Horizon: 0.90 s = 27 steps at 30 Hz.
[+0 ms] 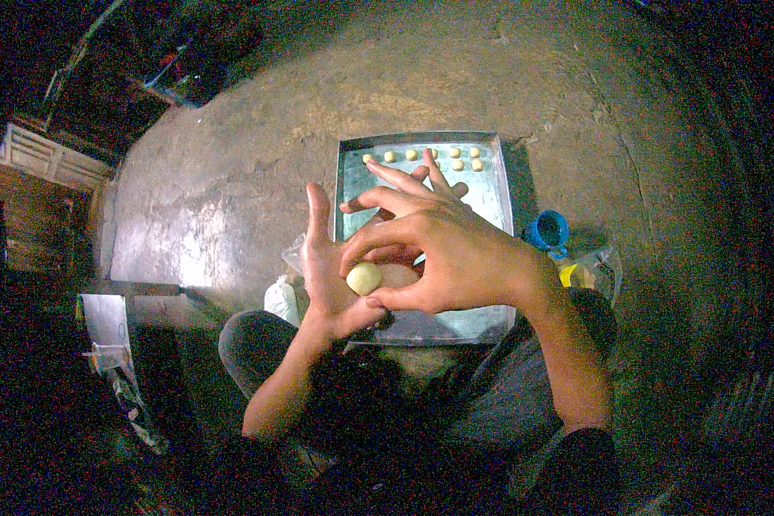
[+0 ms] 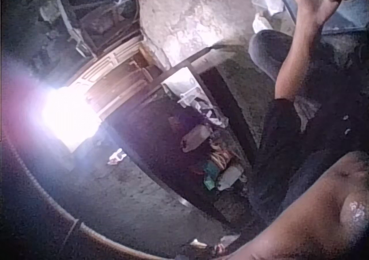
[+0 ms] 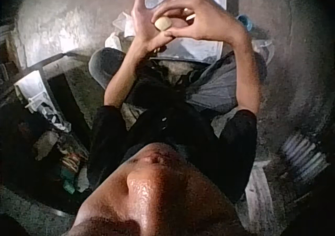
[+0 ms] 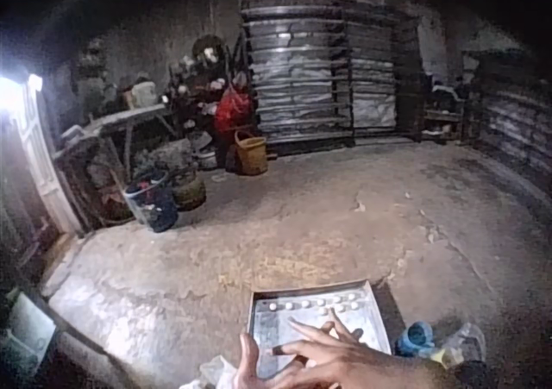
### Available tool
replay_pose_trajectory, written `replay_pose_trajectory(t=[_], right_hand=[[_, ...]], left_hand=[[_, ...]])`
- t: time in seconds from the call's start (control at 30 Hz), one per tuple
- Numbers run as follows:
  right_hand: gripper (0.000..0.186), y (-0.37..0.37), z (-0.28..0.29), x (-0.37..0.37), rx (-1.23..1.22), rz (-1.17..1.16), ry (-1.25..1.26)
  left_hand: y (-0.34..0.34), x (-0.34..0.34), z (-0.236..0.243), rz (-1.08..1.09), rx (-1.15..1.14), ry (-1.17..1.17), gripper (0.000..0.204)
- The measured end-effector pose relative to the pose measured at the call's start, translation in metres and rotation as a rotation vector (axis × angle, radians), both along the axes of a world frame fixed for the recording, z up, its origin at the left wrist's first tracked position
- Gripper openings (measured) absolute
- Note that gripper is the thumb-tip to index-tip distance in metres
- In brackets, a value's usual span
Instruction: The person rolls small pieces of dough between their hands to form balls and places them in rows onto a metal baking tray.
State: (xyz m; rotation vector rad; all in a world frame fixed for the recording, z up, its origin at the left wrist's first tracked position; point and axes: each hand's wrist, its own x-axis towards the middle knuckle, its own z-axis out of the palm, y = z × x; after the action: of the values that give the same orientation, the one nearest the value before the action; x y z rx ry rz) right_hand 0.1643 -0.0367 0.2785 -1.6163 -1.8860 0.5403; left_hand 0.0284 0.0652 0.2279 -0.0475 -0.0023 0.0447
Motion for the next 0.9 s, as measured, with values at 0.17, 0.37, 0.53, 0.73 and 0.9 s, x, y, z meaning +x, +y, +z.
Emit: replay_pose_trajectory(t=[0.17, 0.37, 0.53, 0.73, 0.9], right_hand=[[0.039, 0.0, -0.005, 0.002, 0.045, 0.006, 0.017], [0.04, -0.001, -0.007, 0.002, 0.039, 0.008, 0.001], [0.033, -0.002, 0.0, -0.002, 0.015, -0.017, 0.053], [0.039, -0.002, -0.003, 0.0, -0.028, -0.012, 0.118], [0.045, 0.0, 0.005, -0.004, 0.037, -0.042, 0.029]], left_hand=[[0.001, 0.001, -0.004, 0.026, 0.003, -0.002, 0.111], [0.007, -0.001, -0.009, -0.039, 0.186, 0.046, 0.11], [-0.003, -0.001, -0.002, 0.026, -0.167, -0.085, 0.113], [0.004, 0.0, -0.002, -0.01, 0.172, 0.067, 0.111], [0.004, 0.003, 0.014, 0.09, 0.15, 0.177, 0.108]])
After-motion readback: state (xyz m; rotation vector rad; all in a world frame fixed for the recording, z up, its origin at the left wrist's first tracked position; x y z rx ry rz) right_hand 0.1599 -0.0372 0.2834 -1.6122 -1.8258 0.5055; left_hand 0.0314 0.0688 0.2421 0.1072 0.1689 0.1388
